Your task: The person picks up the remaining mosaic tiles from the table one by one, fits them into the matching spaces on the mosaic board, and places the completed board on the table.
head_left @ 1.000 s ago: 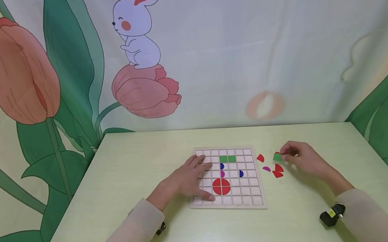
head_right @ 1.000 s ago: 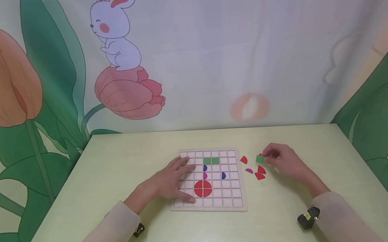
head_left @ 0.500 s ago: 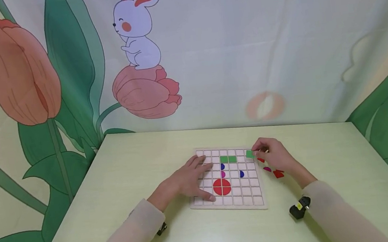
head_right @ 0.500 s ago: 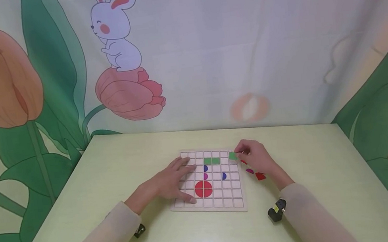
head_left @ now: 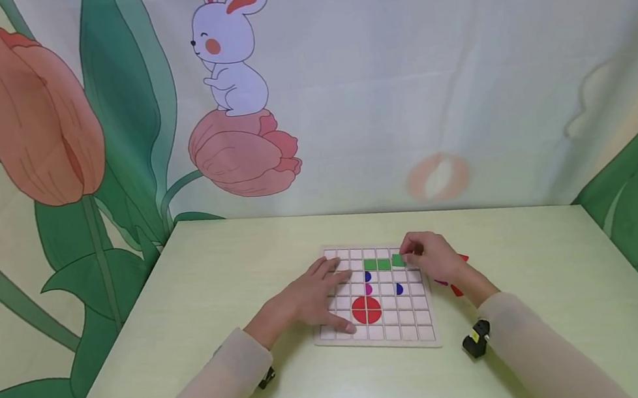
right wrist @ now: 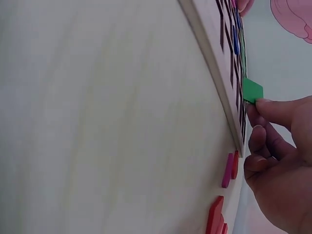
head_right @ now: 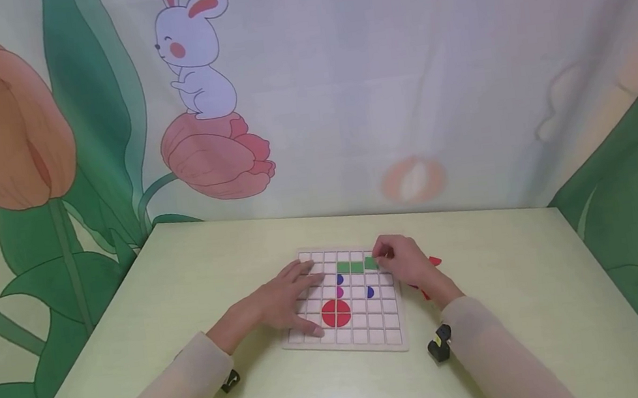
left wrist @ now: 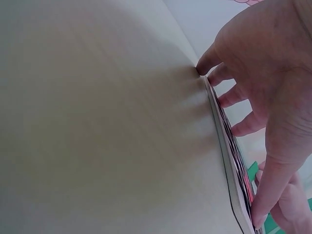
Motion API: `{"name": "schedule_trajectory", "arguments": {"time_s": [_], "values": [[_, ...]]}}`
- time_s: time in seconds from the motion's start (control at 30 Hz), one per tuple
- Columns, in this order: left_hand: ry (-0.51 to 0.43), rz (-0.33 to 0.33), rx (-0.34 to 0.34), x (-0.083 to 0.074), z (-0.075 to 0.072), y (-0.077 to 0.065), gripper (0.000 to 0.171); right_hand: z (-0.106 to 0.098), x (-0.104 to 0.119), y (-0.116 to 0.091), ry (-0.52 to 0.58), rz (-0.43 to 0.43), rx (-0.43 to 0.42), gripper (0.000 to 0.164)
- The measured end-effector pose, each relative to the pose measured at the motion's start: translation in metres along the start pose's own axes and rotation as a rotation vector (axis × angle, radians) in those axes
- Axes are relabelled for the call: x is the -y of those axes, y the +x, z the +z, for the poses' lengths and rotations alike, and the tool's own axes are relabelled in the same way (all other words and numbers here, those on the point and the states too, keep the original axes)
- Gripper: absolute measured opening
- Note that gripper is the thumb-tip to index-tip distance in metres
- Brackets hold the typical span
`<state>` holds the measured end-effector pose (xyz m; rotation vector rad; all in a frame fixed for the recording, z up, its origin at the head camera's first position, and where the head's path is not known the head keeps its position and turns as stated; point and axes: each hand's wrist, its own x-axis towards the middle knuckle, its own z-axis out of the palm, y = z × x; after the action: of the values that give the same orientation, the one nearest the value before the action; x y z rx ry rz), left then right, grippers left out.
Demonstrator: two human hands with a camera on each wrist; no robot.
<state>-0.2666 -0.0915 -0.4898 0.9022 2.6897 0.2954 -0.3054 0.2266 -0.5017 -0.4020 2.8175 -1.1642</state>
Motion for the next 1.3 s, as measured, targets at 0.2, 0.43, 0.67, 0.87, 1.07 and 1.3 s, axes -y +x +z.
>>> {"name": "schedule_trajectory", "arguments": {"time_s": [0.2, 0.43, 0.67, 0.87, 1.07, 1.3], "values": [[0.007, -0.007, 0.001, 0.001, 0.002, 0.001, 0.118, 0.000, -0.004, 0.002, -0.002, 0.006, 0.065, 0.004], [0.004, -0.008, 0.014, -0.001, 0.003, -0.001, 0.117, 0.004, -0.005, 0.001, -0.026, 0.027, 0.071, 0.004], [0.023, -0.006, 0.011, -0.001, 0.004, 0.000, 0.118, 0.005, 0.000, -0.001, -0.071, 0.038, 0.056, 0.003], [0.025, 0.001, 0.009, 0.000, 0.004, 0.002, 0.119, -0.011, -0.001, -0.006, -0.093, 0.043, 0.008, 0.006], [0.024, -0.006, 0.005, -0.001, 0.002, 0.002, 0.118, -0.042, -0.009, -0.019, -0.078, 0.059, -0.075, 0.014], [0.017, -0.019, 0.009, -0.002, 0.002, 0.002, 0.118, -0.063, -0.028, -0.032, -0.072, 0.089, -0.102, 0.019]]}}
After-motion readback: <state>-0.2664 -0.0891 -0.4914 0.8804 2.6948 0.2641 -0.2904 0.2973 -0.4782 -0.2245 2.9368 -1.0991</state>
